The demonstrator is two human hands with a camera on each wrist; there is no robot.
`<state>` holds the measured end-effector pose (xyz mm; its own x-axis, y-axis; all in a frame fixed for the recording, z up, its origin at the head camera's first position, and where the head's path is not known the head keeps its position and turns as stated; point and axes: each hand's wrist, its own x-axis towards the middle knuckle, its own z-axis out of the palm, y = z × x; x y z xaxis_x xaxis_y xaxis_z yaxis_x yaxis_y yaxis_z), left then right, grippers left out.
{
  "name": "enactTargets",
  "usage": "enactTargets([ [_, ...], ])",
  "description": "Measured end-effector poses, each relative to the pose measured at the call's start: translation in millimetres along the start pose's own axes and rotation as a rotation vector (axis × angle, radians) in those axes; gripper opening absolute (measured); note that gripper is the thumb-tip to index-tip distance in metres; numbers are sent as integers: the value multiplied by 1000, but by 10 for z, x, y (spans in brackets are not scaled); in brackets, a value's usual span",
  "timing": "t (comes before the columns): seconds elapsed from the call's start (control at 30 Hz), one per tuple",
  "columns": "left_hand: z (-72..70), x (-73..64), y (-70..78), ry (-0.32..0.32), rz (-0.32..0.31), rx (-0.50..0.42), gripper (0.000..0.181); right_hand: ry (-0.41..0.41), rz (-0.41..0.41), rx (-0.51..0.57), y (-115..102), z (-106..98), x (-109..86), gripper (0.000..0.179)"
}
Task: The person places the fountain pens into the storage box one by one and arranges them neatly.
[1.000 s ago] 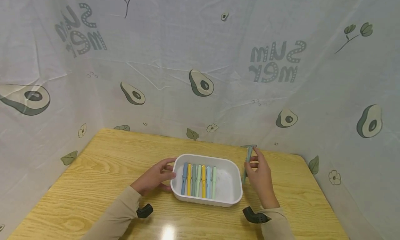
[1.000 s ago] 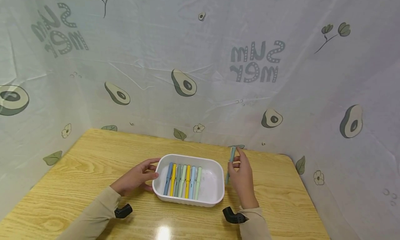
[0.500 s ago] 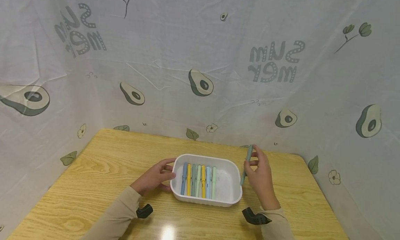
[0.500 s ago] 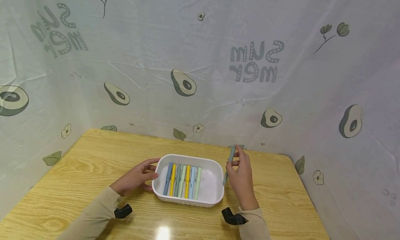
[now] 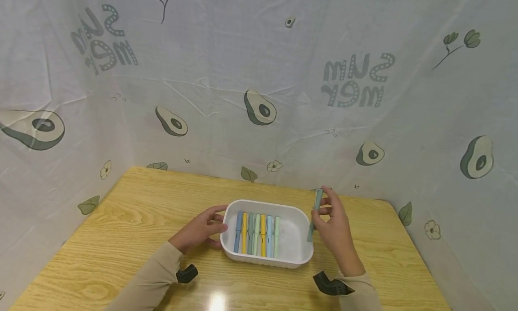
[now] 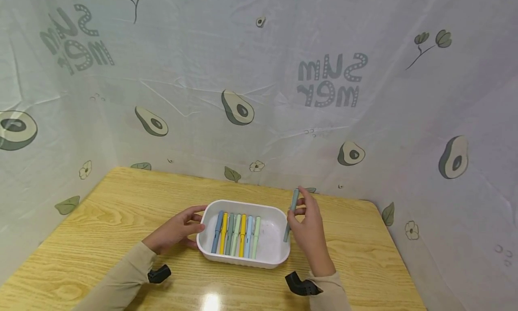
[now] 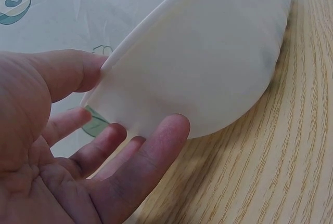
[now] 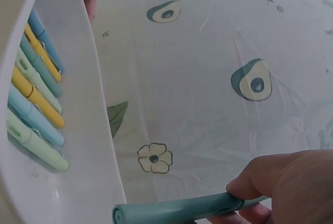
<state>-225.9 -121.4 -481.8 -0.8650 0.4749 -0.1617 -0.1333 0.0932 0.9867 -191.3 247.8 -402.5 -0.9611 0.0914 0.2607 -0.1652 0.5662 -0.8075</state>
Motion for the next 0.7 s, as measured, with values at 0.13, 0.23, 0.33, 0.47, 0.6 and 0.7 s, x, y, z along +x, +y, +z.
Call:
enactTargets([
  [0.13, 1, -2, 1, 0, -1, -1, 68, -26, 5, 35, -45, 51, -17, 72],
  [0.23, 1, -4, 4, -2, -2, -3, 67, -51, 20, 39, -69, 91, -34, 71],
  [0.33, 1, -2, 3, -3, -5, -2, 66, -65, 35, 29, -72, 136, -48, 70],
  [0.47, 0, 8, -3, 2, -8, -6, 68, -65, 39, 43, -58, 193, -52, 70],
  [0.6, 0, 14, -4, 16, -17, -13, 73, -72, 39, 52, -57, 238, -58, 69],
  [0.7, 2, 16, -2, 20, -19, -12, 71, -82, 50, 36, -57, 275, -70, 69],
])
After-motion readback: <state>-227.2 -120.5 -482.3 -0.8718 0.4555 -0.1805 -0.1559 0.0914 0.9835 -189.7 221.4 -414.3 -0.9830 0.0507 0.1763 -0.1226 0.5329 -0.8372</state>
